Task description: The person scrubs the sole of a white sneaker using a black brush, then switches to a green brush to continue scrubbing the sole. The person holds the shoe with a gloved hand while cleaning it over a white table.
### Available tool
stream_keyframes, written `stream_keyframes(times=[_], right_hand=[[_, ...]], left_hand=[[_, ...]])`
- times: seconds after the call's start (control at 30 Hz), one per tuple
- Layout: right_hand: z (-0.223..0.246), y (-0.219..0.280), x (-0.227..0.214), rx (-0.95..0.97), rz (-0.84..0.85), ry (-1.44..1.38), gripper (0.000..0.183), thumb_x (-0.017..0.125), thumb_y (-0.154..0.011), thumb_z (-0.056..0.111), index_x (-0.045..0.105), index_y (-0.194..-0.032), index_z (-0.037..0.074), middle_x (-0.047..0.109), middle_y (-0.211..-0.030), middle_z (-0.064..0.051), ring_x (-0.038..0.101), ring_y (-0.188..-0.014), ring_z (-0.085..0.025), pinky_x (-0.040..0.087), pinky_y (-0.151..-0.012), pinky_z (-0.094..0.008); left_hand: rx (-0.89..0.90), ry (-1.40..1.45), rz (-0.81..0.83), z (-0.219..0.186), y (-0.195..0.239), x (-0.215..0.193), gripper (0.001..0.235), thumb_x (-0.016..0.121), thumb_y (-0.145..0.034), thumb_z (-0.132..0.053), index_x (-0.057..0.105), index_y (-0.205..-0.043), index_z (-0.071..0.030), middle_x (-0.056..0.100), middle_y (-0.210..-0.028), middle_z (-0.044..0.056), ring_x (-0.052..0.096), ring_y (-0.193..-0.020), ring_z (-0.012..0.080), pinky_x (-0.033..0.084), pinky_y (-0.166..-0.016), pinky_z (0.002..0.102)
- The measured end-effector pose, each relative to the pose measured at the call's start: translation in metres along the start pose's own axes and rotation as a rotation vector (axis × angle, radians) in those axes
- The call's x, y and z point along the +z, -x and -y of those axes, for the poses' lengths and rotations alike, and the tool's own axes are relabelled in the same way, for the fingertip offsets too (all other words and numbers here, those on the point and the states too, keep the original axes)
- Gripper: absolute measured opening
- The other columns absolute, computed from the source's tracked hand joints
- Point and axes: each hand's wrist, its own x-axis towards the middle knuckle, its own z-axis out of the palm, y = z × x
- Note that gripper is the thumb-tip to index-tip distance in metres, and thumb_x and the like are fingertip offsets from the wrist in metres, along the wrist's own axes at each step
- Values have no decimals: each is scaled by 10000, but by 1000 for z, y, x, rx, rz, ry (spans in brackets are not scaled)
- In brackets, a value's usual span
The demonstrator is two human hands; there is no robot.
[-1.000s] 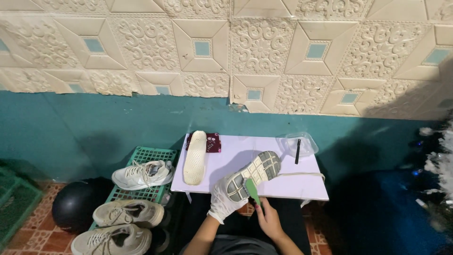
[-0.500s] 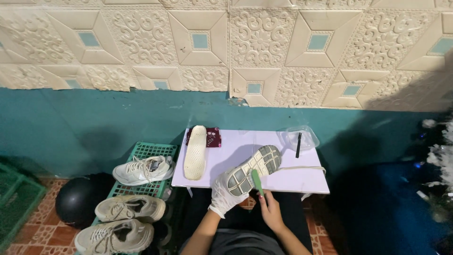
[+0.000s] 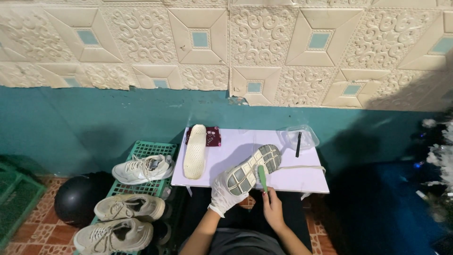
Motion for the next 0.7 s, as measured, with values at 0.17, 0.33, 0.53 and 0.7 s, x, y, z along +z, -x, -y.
stream_keyframes(times=[0.17, 0.33, 0.53, 0.7], right_hand=[[4, 7, -1, -108, 135, 85, 313, 561, -955, 197, 610, -1251, 110, 791, -1016, -66, 768, -840, -234, 574, -768, -324], [1, -1, 0, -18, -6, -49, 203, 528, -990, 144, 649, -1143, 89, 676, -796, -31, 578, -658, -148, 499, -657, -282], [4, 9, -1, -83, 153, 72, 248, 568, -955, 178, 614, -1193, 128, 776, -895, -59, 725, -707, -213, 563, -688, -323], [6, 5, -3, -97, 103, -6, 235, 546, -975, 149, 631, -1185, 87, 755, -962, -50, 696, -787, -191, 547, -755, -303]], left_hand=[[41, 14, -22, -25, -15, -17, 535, 833, -645, -309, 697, -1112, -86, 731, -927, 92, 699, -723, 288, 568, -656, 377], [-24, 63, 18, -13, -8, -11, 651, 868, -546, -301, 705, -1140, -91, 756, -968, 89, 726, -773, 290, 596, -711, 376], [-21, 32, 11, -17, -10, -13, 645, 861, -589, -339, 702, -1170, -107, 746, -984, 90, 717, -780, 307, 572, -696, 396], [-27, 102, 29, -28, -19, -22, 591, 850, -612, -291, 713, -1151, -92, 765, -990, 93, 726, -766, 306, 572, -675, 384]])
